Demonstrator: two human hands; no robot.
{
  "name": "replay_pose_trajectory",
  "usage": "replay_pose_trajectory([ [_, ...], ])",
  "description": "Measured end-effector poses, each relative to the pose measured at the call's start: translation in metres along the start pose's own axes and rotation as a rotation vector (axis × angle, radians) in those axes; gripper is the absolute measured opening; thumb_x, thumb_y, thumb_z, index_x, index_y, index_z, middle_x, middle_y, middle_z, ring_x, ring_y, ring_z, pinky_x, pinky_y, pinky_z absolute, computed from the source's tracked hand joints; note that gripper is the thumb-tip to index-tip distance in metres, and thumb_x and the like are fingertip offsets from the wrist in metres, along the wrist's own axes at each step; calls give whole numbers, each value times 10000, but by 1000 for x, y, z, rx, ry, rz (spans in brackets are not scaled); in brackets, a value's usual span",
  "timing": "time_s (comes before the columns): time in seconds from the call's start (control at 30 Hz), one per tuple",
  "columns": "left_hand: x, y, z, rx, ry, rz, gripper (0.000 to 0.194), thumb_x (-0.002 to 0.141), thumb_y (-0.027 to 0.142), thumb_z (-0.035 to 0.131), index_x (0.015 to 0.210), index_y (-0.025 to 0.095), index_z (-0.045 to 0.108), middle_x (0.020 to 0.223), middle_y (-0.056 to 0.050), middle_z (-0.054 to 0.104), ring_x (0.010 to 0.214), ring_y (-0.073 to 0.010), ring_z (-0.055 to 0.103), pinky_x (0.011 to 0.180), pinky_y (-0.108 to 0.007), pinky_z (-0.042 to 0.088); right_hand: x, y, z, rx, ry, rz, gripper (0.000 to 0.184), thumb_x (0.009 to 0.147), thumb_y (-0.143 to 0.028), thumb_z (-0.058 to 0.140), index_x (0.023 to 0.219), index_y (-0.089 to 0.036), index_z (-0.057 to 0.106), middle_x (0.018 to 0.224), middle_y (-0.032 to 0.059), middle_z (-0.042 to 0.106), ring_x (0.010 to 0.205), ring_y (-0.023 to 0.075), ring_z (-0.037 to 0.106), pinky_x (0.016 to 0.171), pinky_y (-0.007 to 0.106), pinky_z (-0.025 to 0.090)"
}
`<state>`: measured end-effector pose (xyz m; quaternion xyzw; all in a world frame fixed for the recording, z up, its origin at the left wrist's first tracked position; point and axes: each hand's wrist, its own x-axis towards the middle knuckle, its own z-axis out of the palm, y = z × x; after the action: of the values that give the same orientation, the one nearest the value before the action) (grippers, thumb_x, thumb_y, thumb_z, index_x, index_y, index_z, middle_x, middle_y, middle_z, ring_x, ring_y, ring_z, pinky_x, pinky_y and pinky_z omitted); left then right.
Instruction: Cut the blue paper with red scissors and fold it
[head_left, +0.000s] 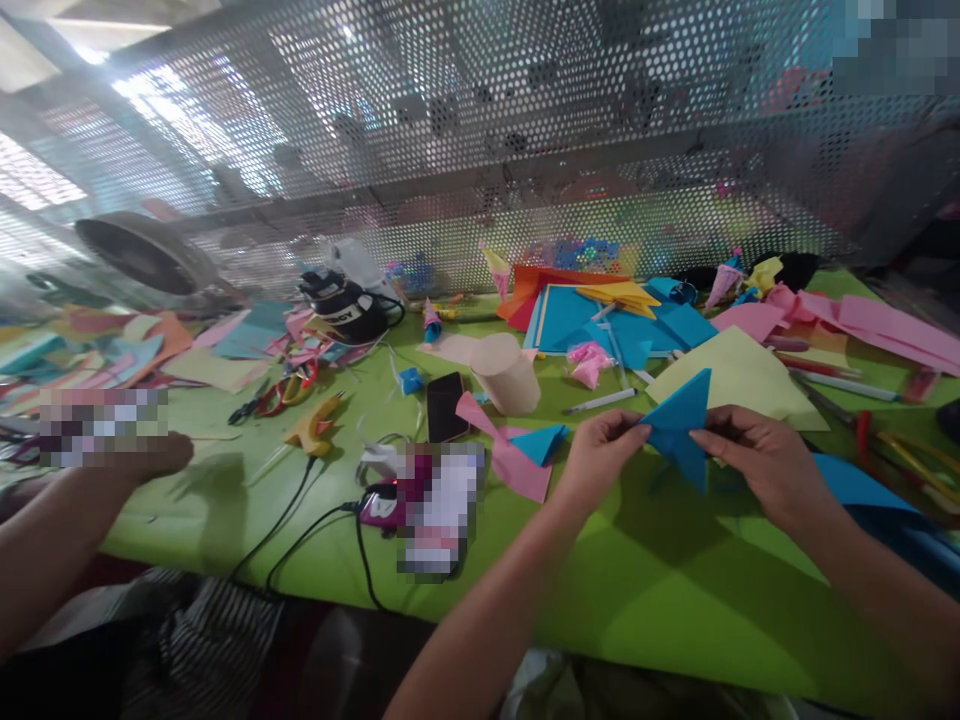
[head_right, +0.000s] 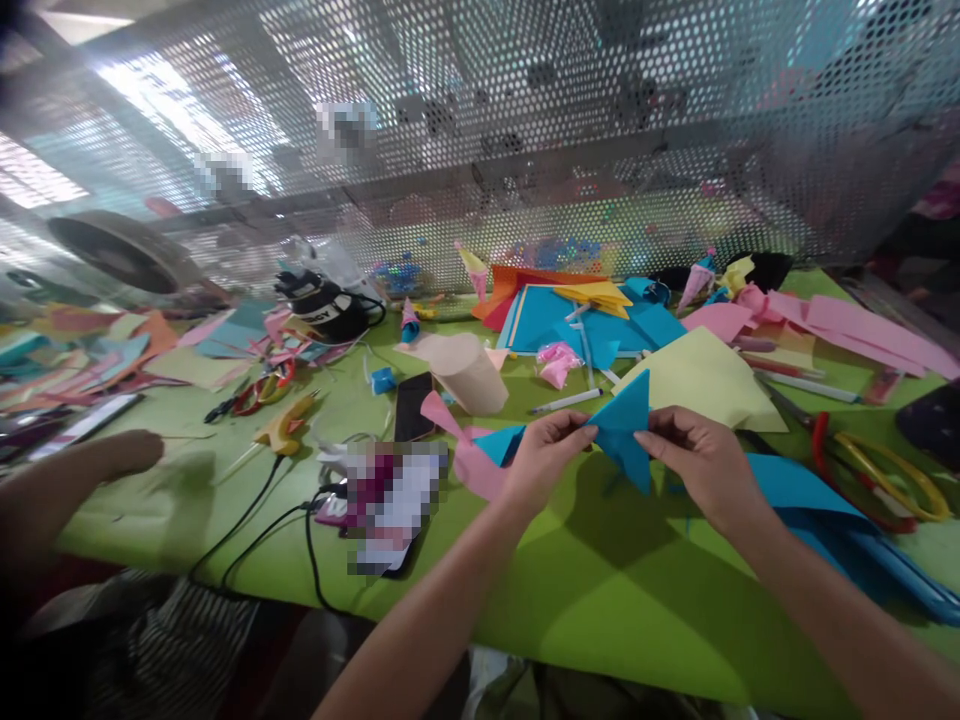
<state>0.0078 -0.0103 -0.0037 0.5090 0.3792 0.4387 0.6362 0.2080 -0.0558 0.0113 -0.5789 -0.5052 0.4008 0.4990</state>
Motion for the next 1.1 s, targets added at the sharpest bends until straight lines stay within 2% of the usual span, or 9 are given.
replay_pose_trajectory([
  [0.1, 0, 1, 0, 1, -5, -1, 211, 780, 333, 771, 868, 141, 766, 766, -23, 689, 705, -124, 576, 689, -265, 441, 0, 2, -1, 45, -13, 20, 345, 723, -527, 860, 843, -232, 727, 730, -3, 659, 654, 154, 569, 587, 278, 474],
  [0.23, -1, 3, 1, -1, 4, -23, 220, 761, 298, 776, 911, 137, 795, 805, -45, 729, 719, -137, 604, 706, -277, 469, -1, 6, -1, 184, -101, 89, 351, 751, -457, 863, 1029, -267, 765, 906, 31, 758, 814, 211, 684, 728, 333, 572],
  [0.33, -2, 6, 1, -42, -22, -51, 265, 761, 265, 769, 993, 141, 798, 841, -54, 745, 733, -137, 626, 723, -278, 491, 0, 9, 0, 252, -81, 108, 286, 734, -421, 883, 963, -283, 784, 904, 23, 771, 830, 217, 698, 770, 355, 588],
  [0.43, -4, 11, 1, -85, -43, -59, 245, 756, 227, 741, 981, 141, 788, 833, -53, 738, 734, -138, 646, 735, -280, 512, 2, 13, 0, 297, -67, 130, 234, 722, -393, 897, 915, -305, 799, 892, 9, 775, 817, 212, 691, 776, 361, 587],
  [0.57, -4, 14, -1, -133, -64, -70, 222, 750, 224, 731, 948, 135, 779, 829, -55, 734, 716, -132, 650, 745, -283, 526, 3, 17, -2, 369, -19, 168, 246, 663, -372, 930, 871, -327, 806, 843, -13, 762, 749, 191, 674, 698, 329, 570],
  [0.7, -3, 12, -2, -157, -67, -86, 221, 752, 238, 745, 945, 134, 774, 835, -55, 734, 710, -130, 655, 758, -287, 529, 2, 13, -3, 385, -68, 149, 230, 677, -401, 911, 856, -298, 809, 917, 14, 765, 768, 193, 678, 678, 314, 551],
  [0.8, -4, 11, -2, -176, -58, -100, 204, 751, 239, 755, 922, 131, 773, 819, -55, 730, 711, -130, 655, 760, -285, 529, 0, 11, -4, 341, -101, 108, 167, 747, -422, 847, 832, -286, 799, 912, 25, 740, 758, 197, 660, 647, 319, 532],
  [0.93, -3, 9, -3, -236, -64, -134, 222, 739, 243, 780, 930, 129, 777, 797, -51, 725, 713, -126, 660, 757, -273, 529, -1, 13, -6, 176, -116, -33, 52, 830, -304, 738, 832, -294, 789, 934, 24, 703, 868, 221, 648, 699, 323, 513],
  [1.1, -1, 9, -4, -307, -75, -189, 263, 746, 288, 795, 950, 124, 768, 796, -56, 726, 717, -143, 682, 768, -301, 554, -2, 11, -8, -9, -101, -233, 193, 853, -204, 640, 859, -329, 786, 960, 26, 696, 970, 253, 627, 856, 380, 501],
])
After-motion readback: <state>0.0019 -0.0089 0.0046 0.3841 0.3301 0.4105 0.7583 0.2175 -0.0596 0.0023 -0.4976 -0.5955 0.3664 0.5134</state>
